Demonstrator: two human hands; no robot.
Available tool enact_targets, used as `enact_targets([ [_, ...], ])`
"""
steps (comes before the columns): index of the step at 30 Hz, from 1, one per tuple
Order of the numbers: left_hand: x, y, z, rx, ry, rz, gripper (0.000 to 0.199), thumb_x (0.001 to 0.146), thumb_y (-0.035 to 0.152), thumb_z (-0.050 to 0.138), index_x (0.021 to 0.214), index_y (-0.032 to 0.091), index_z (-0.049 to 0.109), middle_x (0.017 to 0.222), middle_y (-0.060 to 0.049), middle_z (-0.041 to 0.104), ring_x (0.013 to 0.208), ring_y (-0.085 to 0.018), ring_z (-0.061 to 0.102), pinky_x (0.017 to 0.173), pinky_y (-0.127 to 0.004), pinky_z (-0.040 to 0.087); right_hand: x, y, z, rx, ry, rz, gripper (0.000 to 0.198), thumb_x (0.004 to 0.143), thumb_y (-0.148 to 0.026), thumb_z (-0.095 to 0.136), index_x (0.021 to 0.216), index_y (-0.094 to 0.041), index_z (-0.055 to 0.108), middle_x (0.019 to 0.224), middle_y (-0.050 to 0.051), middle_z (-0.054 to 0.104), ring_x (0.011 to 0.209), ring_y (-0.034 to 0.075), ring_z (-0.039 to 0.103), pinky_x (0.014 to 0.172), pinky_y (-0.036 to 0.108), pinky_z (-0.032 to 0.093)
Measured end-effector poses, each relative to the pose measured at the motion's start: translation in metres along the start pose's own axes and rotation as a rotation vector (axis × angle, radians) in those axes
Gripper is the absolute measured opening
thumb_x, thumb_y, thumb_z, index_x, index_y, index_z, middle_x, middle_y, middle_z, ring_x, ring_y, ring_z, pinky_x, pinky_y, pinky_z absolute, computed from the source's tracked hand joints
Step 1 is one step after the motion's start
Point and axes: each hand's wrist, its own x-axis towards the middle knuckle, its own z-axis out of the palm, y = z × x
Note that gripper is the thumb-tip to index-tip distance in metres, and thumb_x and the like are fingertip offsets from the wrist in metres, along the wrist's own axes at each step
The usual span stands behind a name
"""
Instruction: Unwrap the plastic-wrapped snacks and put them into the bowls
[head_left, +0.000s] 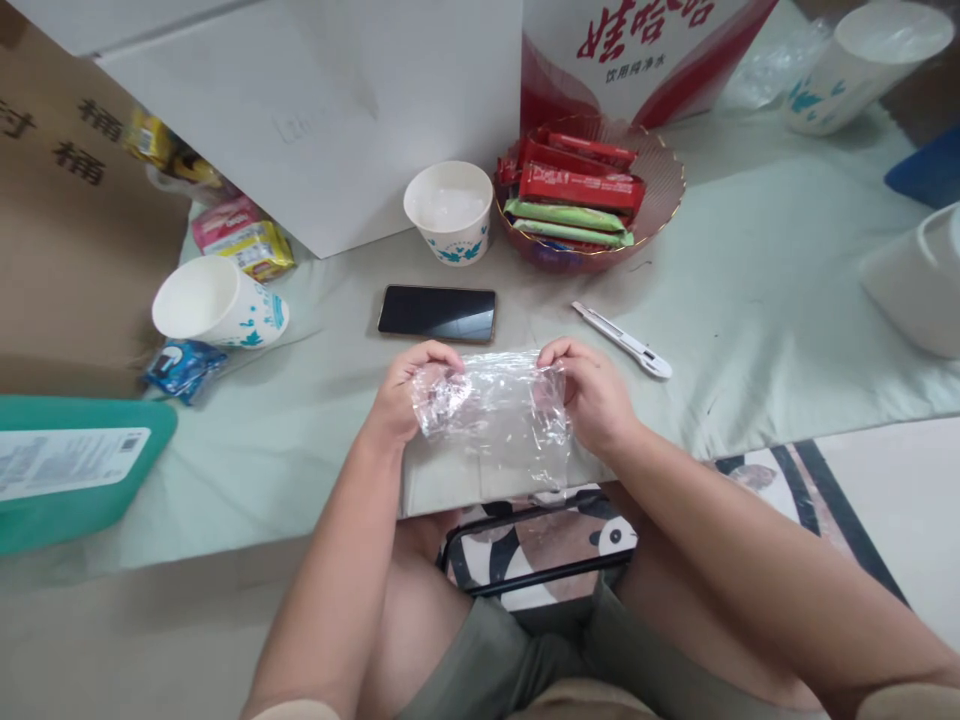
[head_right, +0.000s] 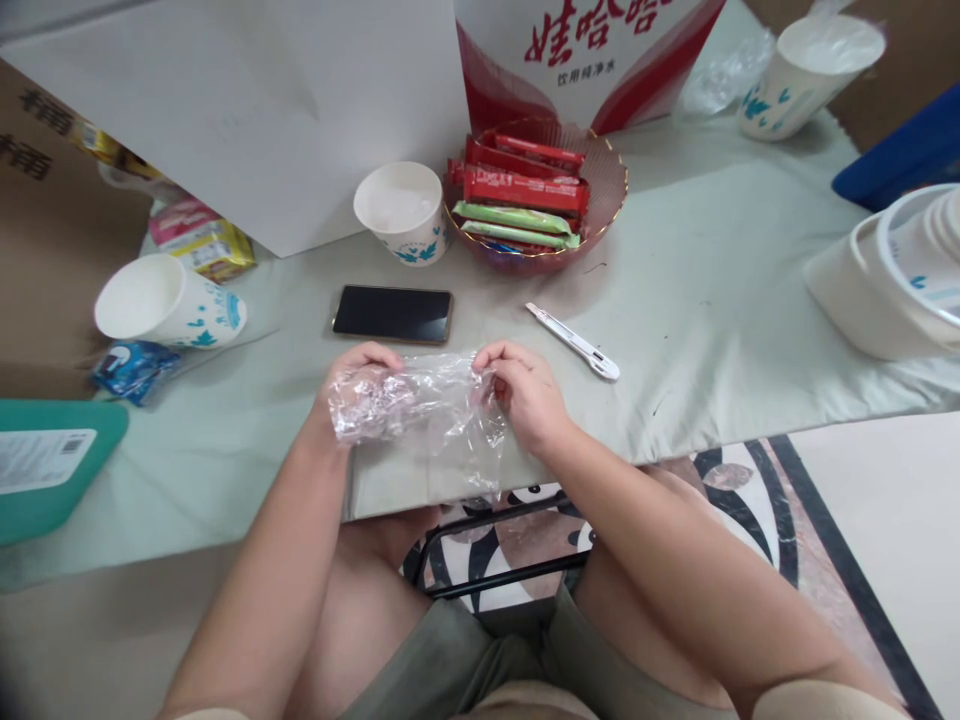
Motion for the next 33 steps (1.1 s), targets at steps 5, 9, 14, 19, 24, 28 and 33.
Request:
enact_targets([
  [5, 0.0, 0.003, -0.003, 0.017, -0.001, 0.006, 0.018, 0.069, 0.035, 0.072, 0.065, 0.018, 0.068, 0.068, -0.004, 0.066, 0.057, -0.015, 0.061, 0.051, -0.027, 0.05, 0.002, 0.003, -0.001, -0.049, 0.063, -0.033, 0.024, 0.08, -0.045, 0.051, 0.07, -0.023, 0.052, 0.069, 0.0, 0.046, 0.06, 0.014, 0.046, 0.056, 0.028, 0.047],
  [9, 0.0, -0.003, -0.007, 0.066, 0.02, 0.043, 0.029, 0.074, 0.044, 0.076, 0.068, 0.018, 0.065, 0.064, -0.003, 0.063, 0.057, -0.014, 0.059, 0.053, -0.025, 0.048, 0.0, 0.005, 0.0, -0.127, 0.052, -0.072, 0.022, 0.082, -0.045, 0.058, 0.078, -0.024, 0.053, 0.075, -0.001, 0.048, 0.065, 0.013, 0.045, 0.061, 0.028, 0.047],
  [14, -0.001, -0.005, -0.005, 0.1, 0.021, 0.032, 0.031, 0.067, 0.03, 0.086, 0.08, 0.019, 0.06, 0.073, 0.002, 0.063, 0.059, -0.012, 0.063, 0.052, -0.022, 0.048, -0.005, 0.004, 0.003, -0.184, -0.01, -0.095, 0.041, 0.079, -0.039, 0.069, 0.112, -0.026, 0.05, 0.076, -0.004, 0.054, 0.066, 0.014, 0.055, 0.062, 0.028, 0.046],
  [19, -0.004, 0.002, -0.002, -0.089, 0.0, -0.044, 0.06, 0.061, 0.028, 0.092, 0.109, 0.023, 0.057, 0.093, 0.001, 0.068, 0.071, -0.016, 0.073, 0.056, -0.022, 0.055, -0.008, 0.001, 0.007, -0.217, -0.047, -0.091, 0.038, 0.081, -0.039, 0.066, 0.11, -0.025, 0.047, 0.073, -0.005, 0.059, 0.06, 0.013, 0.059, 0.056, 0.028, 0.043],
  [24, -0.004, 0.003, 0.0, -0.075, -0.111, -0.178, 0.057, 0.061, 0.03, 0.095, 0.105, 0.019, 0.061, 0.09, -0.003, 0.074, 0.071, -0.017, 0.074, 0.061, -0.024, 0.058, -0.007, -0.001, 0.007, -0.202, -0.021, -0.116, 0.039, 0.081, -0.039, 0.066, 0.111, -0.025, 0.046, 0.072, -0.007, 0.057, 0.058, 0.012, 0.058, 0.056, 0.027, 0.045],
  [28, -0.002, 0.0, 0.001, -0.086, -0.031, -0.181, 0.047, 0.06, 0.031, 0.095, 0.094, 0.018, 0.064, 0.081, -0.001, 0.074, 0.065, -0.017, 0.073, 0.061, -0.025, 0.058, -0.006, 0.002, 0.004, -0.255, -0.053, -0.082, 0.044, 0.082, -0.041, 0.066, 0.118, -0.025, 0.046, 0.072, -0.007, 0.055, 0.061, 0.013, 0.061, 0.06, 0.029, 0.048],
  [33, -0.001, -0.004, 0.003, -0.106, 0.008, -0.166, 0.037, 0.061, 0.03, 0.092, 0.085, 0.018, 0.066, 0.076, 0.0, 0.073, 0.063, -0.015, 0.071, 0.061, -0.025, 0.058, -0.006, 0.009, 0.0, -0.325, -0.155, -0.053, 0.046, 0.084, -0.036, 0.066, 0.124, -0.025, 0.046, 0.07, -0.007, 0.058, 0.062, 0.014, 0.061, 0.058, 0.028, 0.043],
])
